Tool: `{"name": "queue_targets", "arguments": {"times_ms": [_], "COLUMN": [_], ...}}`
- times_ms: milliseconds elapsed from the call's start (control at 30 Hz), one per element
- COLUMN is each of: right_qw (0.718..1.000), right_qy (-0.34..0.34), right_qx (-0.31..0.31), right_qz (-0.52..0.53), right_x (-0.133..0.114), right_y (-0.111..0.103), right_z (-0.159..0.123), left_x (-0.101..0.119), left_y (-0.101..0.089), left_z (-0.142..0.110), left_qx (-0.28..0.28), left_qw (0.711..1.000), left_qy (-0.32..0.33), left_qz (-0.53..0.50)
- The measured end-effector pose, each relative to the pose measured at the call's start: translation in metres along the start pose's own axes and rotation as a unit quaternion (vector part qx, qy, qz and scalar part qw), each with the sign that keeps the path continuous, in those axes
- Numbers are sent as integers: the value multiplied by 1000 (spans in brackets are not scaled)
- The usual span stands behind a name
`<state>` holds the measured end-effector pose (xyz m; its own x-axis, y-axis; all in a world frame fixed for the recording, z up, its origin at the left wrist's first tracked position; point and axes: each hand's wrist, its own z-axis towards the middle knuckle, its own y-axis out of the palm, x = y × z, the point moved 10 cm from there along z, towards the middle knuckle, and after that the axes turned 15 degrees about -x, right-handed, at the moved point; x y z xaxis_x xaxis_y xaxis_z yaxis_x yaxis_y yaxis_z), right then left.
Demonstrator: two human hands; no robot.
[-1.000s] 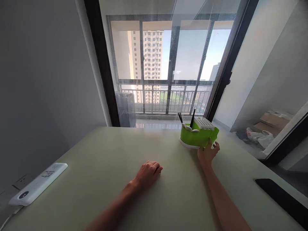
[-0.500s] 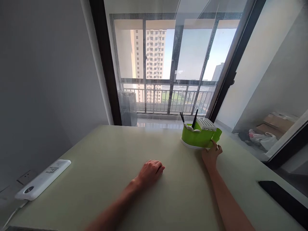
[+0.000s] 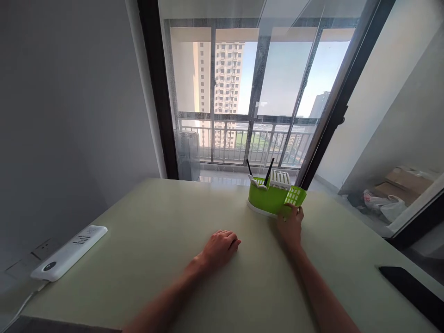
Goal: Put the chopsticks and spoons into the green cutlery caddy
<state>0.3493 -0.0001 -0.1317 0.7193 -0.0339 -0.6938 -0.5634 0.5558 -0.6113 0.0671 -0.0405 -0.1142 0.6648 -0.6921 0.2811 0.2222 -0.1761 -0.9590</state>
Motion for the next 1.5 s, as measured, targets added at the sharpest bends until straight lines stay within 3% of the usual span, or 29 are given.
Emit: {"name": "queue_targets", "arguments": {"times_ms": [333,633,933,1200,1367,1500], "right_qw": [987,979,973,985,983,980], "right_qy": [-73,-95,-105,-100,-95,-91], "right_qx": [-126,-161,-167,-107,-102,-97], "right_qz": [63,81,121,96,119,150], "right_x": [-74,-104,-110,-99,-93,-92], "right_y": [39,47,43,36,39,39], "right_z": [-46,-75,-92,-85,-80,-78], "left_x": [3,6,-1,-1,-6,-29], "left_y": [-3,-14,-20,-23,-32,-48], "left_z": [-2,-9,-14,-16,-23,-35], "left_qx": [-13,9,34,48,103,201], "left_qw": [999,989,985,984,981,961], "left_qy": [19,21,9,20,11,-30], "left_qz": [-47,-144,-168,-172,-162,-186]}}
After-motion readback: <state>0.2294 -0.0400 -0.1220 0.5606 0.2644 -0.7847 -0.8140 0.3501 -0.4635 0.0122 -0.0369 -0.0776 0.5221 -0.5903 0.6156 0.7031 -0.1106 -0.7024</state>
